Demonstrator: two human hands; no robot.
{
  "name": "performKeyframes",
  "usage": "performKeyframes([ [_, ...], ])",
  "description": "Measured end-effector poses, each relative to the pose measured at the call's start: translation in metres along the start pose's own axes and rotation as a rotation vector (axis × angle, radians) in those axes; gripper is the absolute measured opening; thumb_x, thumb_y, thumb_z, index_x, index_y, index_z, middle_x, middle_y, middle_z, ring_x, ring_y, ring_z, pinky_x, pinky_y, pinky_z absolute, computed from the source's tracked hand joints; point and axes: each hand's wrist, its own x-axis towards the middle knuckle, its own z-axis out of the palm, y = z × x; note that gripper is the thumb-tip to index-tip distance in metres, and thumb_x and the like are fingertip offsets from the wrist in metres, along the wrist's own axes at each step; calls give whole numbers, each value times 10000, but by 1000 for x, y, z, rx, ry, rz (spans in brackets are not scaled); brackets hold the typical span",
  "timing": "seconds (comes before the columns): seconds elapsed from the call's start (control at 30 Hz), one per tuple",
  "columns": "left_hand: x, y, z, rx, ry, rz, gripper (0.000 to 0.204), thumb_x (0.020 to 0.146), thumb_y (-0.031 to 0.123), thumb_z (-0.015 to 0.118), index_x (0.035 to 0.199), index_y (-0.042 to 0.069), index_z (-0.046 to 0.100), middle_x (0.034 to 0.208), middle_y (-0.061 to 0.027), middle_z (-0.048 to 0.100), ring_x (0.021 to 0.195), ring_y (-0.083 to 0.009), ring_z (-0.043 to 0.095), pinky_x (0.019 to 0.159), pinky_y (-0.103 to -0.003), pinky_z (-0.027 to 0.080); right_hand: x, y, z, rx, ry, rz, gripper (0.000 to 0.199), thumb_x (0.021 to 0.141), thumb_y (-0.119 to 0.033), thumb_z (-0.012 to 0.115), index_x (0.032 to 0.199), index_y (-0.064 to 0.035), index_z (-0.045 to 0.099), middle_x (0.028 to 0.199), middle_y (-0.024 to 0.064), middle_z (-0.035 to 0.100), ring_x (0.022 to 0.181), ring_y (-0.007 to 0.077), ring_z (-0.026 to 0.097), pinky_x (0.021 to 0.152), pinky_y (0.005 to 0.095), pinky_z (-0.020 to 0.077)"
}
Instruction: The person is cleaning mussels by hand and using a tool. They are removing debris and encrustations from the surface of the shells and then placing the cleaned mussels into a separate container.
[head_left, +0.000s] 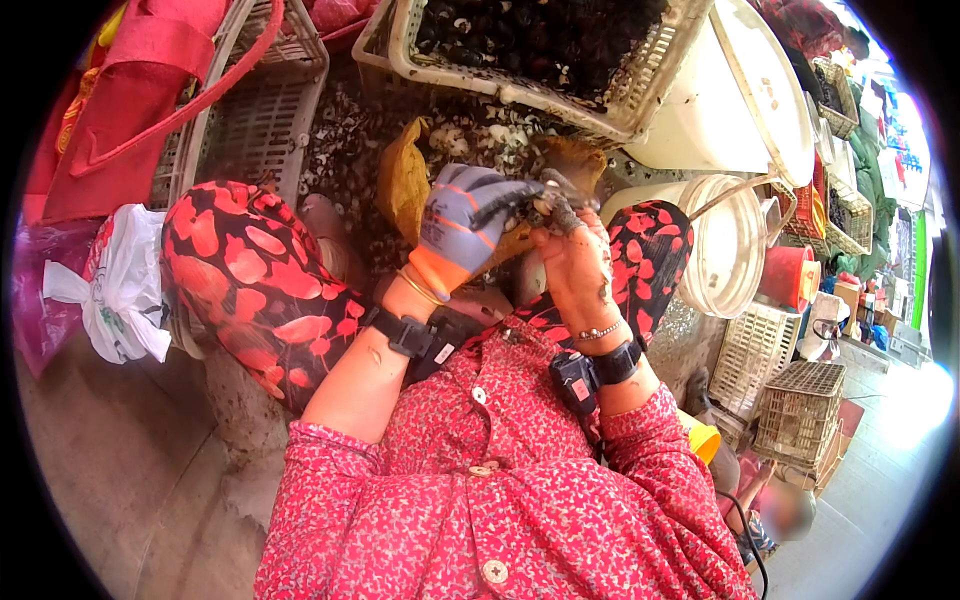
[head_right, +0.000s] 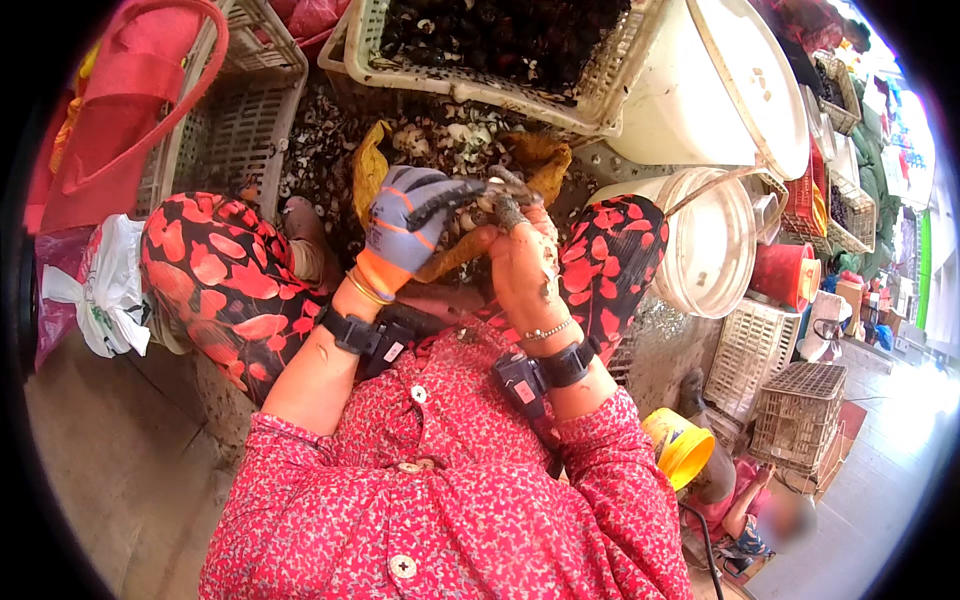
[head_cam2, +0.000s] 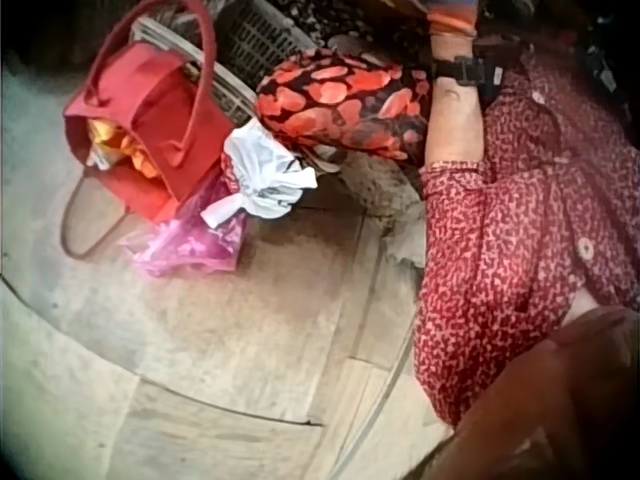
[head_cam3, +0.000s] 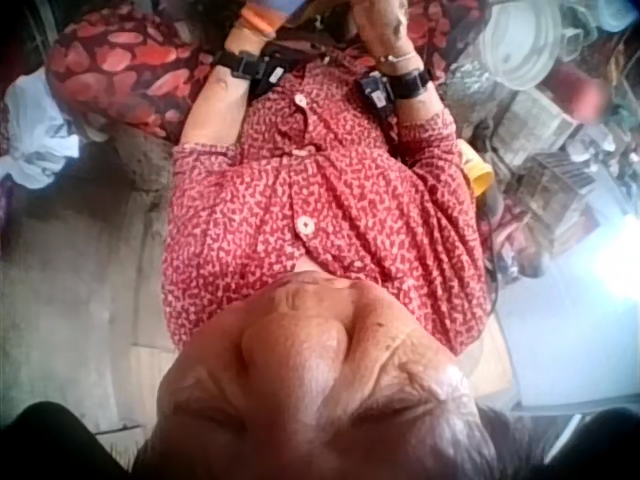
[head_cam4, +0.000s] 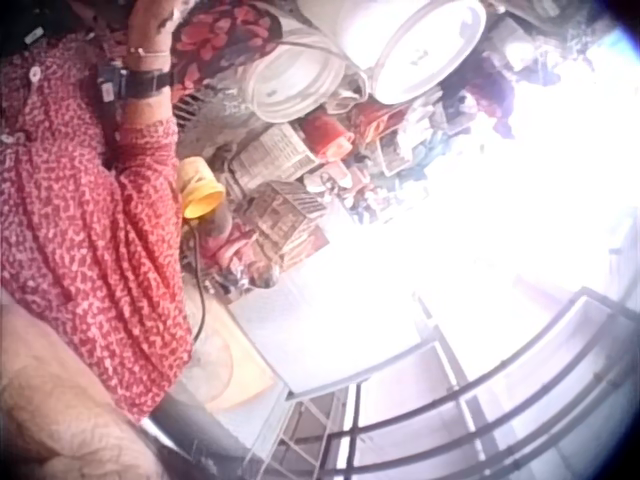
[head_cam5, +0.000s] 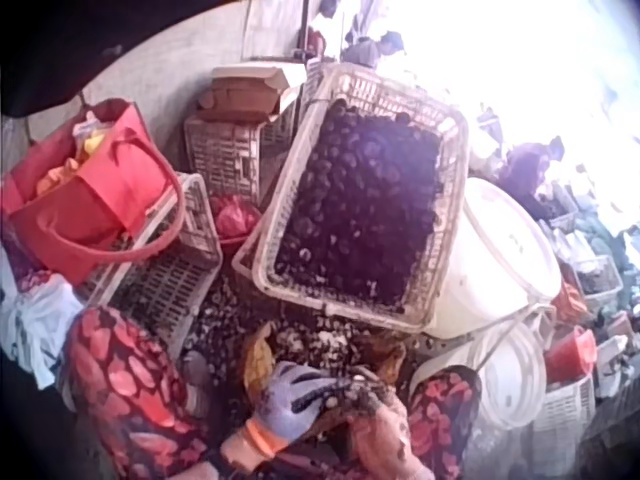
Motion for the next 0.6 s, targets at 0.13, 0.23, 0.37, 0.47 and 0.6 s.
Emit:
performKeyframes([
  [0.13,-1,-22,1,-74,41,-208,295,718,-16,583,970,106,675,927,-89,627,883,-290,554,813,-353,447,1,-4,7,-124,72,14,260,868,-42,440,1101,-27,554,997,62,610,804,169,588,604,279,464],
  [0.23,1,10,-2,32,5,80,280,740,-6,571,981,94,674,923,-96,629,904,-263,562,825,-330,448,0,-6,4,-1,142,73,219,868,-47,476,1064,-23,572,979,73,621,792,183,598,591,274,467],
  [0.37,-8,-26,6,-291,56,-322,290,701,-35,591,961,69,669,924,-98,615,902,-269,557,828,-344,446,10,0,-10,187,-64,168,212,883,-128,500,1063,-34,562,994,67,622,792,189,586,616,265,454],
  [0.47,0,8,3,-78,52,-55,288,730,-50,566,978,60,665,961,-99,616,905,-255,570,822,-328,455,9,-8,-1,431,-47,305,203,878,-106,501,1060,-47,569,982,54,620,838,176,570,617,263,436],
  [0.6,-7,-13,14,-274,68,-210,264,766,-52,550,993,37,650,990,-98,616,929,-241,577,828,-312,455,16,5,-8,627,-117,416,199,892,-117,502,1074,-64,562,938,42,612,878,170,556,571,254,395],
])
